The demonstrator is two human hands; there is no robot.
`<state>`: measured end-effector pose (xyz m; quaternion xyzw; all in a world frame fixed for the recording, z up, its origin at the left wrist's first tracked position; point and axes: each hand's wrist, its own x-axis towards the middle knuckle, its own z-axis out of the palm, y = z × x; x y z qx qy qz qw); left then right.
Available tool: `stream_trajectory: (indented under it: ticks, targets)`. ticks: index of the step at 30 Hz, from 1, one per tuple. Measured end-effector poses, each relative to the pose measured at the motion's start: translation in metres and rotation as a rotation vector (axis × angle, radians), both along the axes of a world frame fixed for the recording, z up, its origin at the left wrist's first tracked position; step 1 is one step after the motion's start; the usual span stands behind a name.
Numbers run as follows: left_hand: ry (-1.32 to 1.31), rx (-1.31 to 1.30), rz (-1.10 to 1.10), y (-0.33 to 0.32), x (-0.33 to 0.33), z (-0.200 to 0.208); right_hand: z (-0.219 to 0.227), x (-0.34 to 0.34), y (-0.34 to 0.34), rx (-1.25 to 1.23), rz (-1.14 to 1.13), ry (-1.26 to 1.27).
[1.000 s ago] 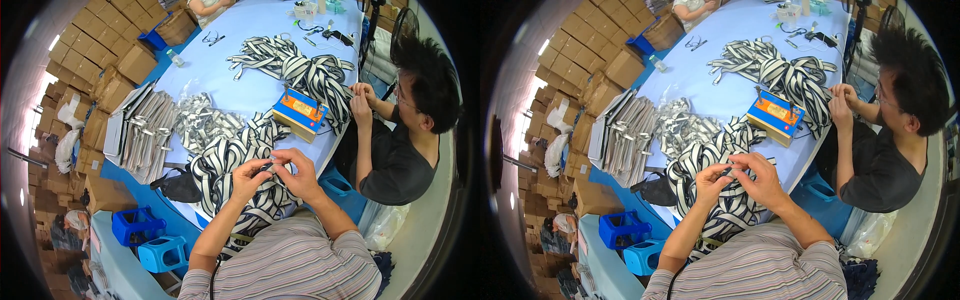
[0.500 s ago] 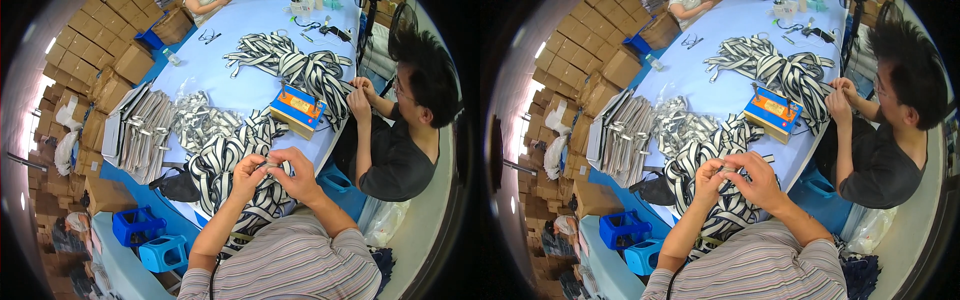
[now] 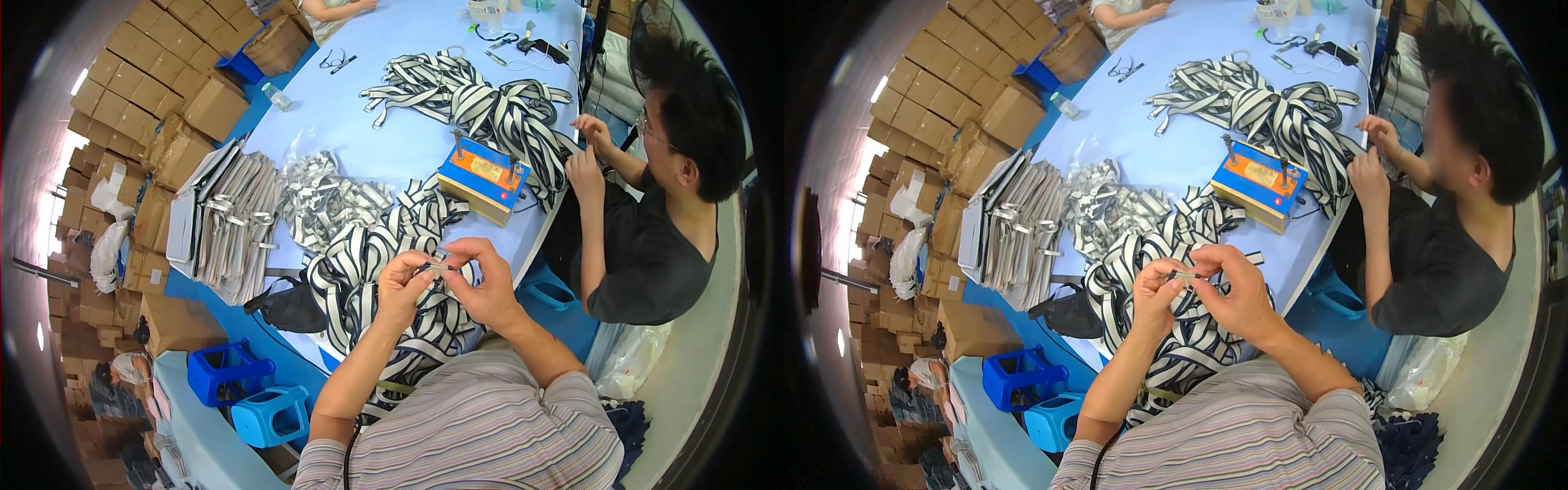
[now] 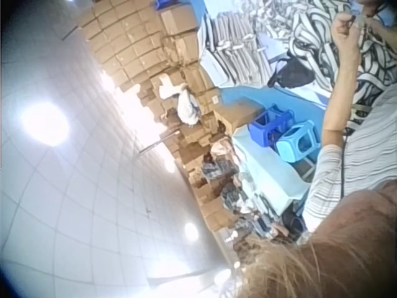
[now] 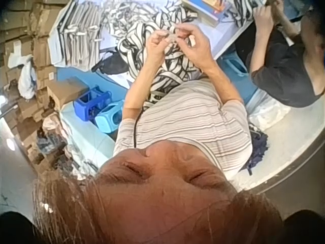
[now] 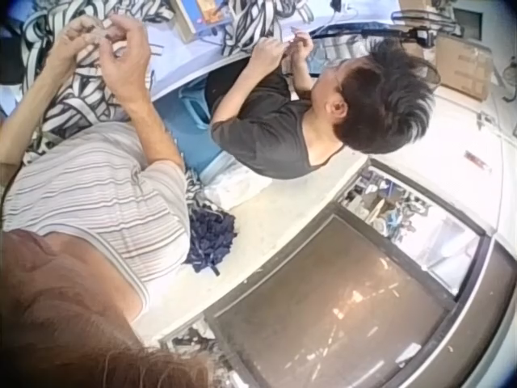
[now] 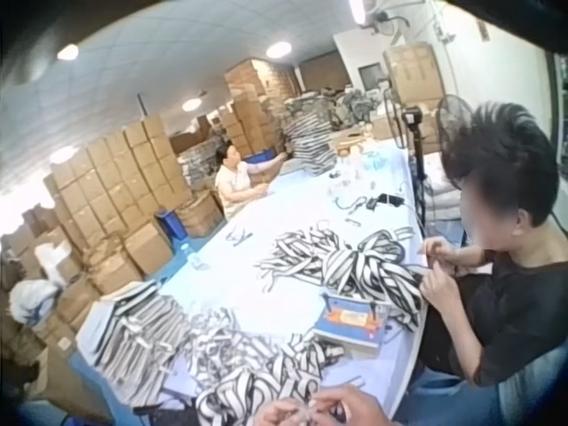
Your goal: Processing and inspecting fabric or leather straps for product assembly in a workshop environment.
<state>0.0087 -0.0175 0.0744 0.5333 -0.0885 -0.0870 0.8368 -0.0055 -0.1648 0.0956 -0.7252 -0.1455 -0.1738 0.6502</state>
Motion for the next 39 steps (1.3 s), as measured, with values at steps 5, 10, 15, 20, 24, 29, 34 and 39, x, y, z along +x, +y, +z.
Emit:
stream_trajectory:
  ticks: [5, 10, 15, 20, 24, 29, 34, 39]
  targets:
    - [0.098, 0.043, 0.009, -0.013, 0.017, -0.006, -0.026, 0.017, -0.004, 0.186, -0.043, 0.077]
    - [0.134, 0.128, -0.037, -0.038, 0.052, -0.008, -0.046, 0.042, -0.017, 0.228, -0.152, 0.102]
    - [0.128, 0.173, -0.041, -0.061, 0.1, -0.03, -0.058, 0.074, -0.033, 0.282, -0.276, 0.09]
    - [0.353, 0.217, -0.006, -0.089, 0.143, -0.044, -0.073, 0.062, -0.06, 0.256, -0.306, 0.17]
    - [0.315, 0.139, -0.043, -0.103, 0.17, -0.06, -0.084, 0.047, -0.072, 0.247, -0.329, 0.246]
    - [0.345, 0.113, -0.041, -0.118, 0.176, -0.064, -0.088, 0.04, -0.082, 0.296, -0.358, 0.277]
    - [0.347, 0.095, -0.058, -0.122, 0.175, -0.071, -0.084, 0.042, -0.086, 0.323, -0.344, 0.27]
    - [0.342, 0.111, -0.028, -0.13, 0.177, -0.068, -0.085, 0.04, -0.087, 0.334, -0.325, 0.278]
